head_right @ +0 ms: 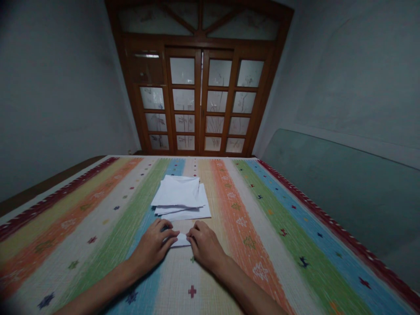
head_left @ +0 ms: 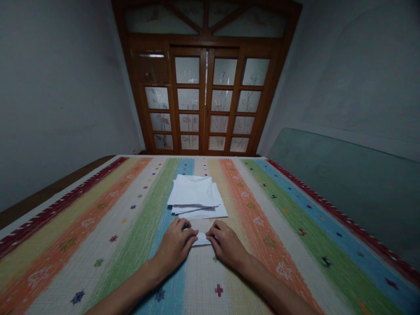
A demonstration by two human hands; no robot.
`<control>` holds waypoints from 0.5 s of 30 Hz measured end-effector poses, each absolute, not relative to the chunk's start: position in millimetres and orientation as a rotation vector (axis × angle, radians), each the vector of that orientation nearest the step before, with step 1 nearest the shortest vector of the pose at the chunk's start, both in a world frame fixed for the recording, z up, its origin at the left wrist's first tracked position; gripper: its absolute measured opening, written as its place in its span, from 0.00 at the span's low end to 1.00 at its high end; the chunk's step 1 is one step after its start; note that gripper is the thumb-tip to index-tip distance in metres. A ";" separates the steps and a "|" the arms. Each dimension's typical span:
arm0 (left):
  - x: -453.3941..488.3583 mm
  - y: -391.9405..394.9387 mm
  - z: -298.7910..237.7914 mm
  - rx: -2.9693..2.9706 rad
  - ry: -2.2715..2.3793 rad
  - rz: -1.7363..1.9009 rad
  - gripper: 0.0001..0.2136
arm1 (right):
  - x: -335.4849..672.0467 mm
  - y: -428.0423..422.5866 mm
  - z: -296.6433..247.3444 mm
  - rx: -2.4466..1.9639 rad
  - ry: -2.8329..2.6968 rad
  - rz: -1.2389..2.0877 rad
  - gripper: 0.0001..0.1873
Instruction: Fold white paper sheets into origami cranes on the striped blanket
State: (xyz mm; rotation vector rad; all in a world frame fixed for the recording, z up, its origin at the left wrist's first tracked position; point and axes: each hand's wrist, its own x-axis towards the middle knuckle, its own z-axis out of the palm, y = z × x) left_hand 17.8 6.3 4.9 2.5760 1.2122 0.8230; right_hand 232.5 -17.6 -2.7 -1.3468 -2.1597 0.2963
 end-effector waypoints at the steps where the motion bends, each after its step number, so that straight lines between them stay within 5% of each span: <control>1: 17.3 5.6 5.2 2.594 1.202 0.814 0.07 | 232.3 -18.3 -2.5 -1.345 -2.184 0.269 0.04; 15: 11.5 7.3 10.9 2.733 1.126 0.687 0.09 | 224.7 -27.1 4.3 -1.358 -2.392 -0.088 0.03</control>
